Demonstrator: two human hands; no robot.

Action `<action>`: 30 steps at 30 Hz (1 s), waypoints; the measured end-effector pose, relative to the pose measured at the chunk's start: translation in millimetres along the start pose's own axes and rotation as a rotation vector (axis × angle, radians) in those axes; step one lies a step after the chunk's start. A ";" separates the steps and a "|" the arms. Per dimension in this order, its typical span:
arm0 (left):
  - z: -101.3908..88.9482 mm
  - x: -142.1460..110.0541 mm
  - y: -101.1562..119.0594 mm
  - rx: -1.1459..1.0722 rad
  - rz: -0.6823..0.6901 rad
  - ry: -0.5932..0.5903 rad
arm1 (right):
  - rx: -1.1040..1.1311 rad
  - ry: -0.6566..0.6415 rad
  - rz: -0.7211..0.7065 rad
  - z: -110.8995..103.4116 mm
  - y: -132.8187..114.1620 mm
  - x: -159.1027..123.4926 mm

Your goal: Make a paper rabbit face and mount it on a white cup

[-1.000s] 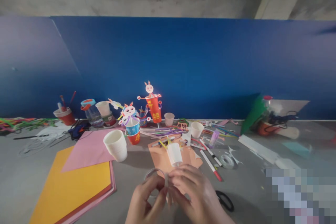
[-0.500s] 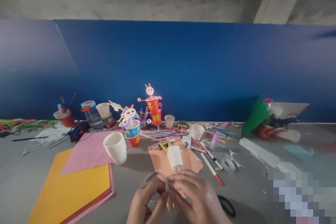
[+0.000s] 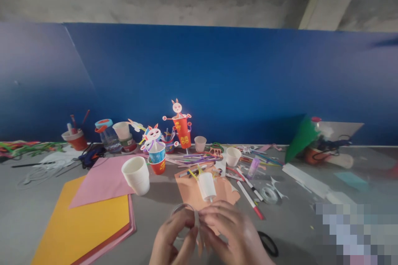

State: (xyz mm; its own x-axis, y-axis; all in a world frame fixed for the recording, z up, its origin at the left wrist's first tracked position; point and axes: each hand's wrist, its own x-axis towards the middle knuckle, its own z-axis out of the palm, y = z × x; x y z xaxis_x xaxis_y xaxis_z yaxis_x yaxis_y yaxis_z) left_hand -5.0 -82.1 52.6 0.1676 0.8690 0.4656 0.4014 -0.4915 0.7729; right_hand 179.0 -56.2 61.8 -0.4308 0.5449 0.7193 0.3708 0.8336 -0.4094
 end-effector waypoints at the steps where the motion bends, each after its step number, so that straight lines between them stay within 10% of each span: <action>1: 0.4 0.0 -0.4 0.001 0.006 -0.008 | -0.008 0.003 -0.006 0.5 -0.2 0.2; 30: 3.6 4.1 3.5 -0.002 -0.012 -0.056 | -0.064 0.027 -0.020 -3.8 -1.6 2.2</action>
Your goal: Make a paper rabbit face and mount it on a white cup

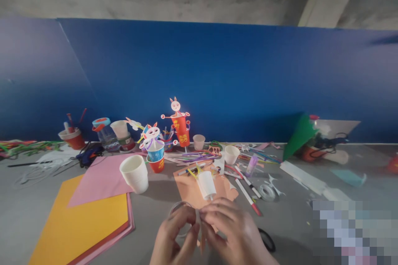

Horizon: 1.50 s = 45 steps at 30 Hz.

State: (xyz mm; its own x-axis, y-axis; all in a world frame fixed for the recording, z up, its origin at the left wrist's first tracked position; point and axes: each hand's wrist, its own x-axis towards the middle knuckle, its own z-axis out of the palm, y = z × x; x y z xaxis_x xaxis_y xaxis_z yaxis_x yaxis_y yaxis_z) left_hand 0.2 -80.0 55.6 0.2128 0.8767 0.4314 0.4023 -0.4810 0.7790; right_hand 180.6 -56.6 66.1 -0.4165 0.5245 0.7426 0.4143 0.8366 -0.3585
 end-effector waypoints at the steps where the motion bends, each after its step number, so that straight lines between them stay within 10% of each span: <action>1: -0.1 -0.2 -0.2 0.001 -0.004 -0.003 | 0.004 -0.002 0.008 0.1 0.1 0.0; 45: 2.3 -3.3 -6.6 -0.050 -0.063 -0.027 | 0.035 -0.027 0.064 3.7 2.0 -6.3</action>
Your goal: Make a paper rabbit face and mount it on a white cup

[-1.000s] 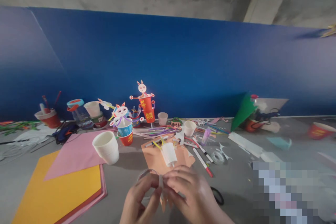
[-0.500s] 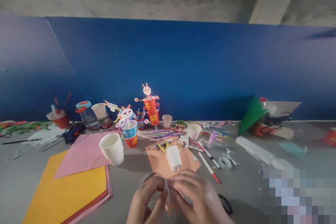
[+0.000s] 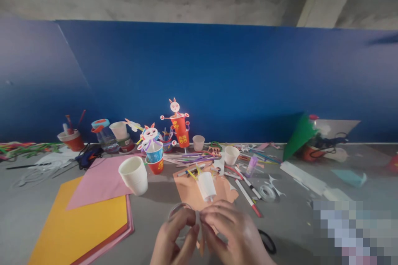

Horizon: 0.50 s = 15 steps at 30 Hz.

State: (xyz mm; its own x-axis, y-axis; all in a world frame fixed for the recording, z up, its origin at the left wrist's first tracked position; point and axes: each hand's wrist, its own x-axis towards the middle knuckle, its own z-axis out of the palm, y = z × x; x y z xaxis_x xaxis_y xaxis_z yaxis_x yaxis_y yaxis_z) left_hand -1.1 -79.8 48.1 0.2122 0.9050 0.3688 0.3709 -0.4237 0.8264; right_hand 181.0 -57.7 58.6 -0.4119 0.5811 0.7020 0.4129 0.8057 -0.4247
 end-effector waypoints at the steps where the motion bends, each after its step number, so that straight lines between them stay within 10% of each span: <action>1: 0.8 -0.1 0.4 -0.005 -0.004 0.017 | -0.008 0.006 0.000 0.6 -0.7 -0.3; 15: 1.9 0.4 -2.4 0.040 -0.030 0.048 | -0.048 0.048 0.071 -2.3 -6.2 1.9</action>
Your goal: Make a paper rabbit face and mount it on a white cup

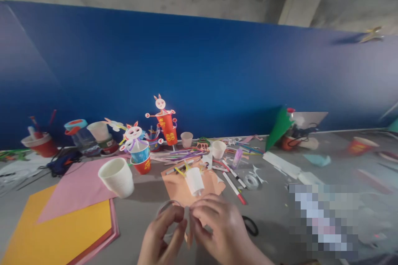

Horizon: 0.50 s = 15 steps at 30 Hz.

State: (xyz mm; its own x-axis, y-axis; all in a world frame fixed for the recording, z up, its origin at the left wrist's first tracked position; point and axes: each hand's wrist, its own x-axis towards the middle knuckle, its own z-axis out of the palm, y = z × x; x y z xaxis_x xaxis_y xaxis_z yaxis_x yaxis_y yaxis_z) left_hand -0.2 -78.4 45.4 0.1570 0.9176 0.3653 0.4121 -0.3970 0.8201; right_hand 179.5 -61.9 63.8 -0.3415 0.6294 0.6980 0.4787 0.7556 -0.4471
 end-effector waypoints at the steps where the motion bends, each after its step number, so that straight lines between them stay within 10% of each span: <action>1: 0.1 -0.1 -1.3 -0.007 -0.010 -0.001 | 0.006 0.009 0.014 -0.2 0.0 0.1; 15: 0.8 0.7 -5.9 -0.354 -0.226 0.019 | 0.128 0.081 0.361 -24.2 47.2 -26.8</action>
State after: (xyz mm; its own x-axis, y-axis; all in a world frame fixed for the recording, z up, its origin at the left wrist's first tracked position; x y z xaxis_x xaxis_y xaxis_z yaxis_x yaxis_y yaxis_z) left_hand -1.8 -75.4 40.5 0.0802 0.9832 0.1641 0.0994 -0.1717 0.9801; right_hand 230.9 -47.4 37.6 -0.1025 0.8463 0.5228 0.4500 0.5082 -0.7344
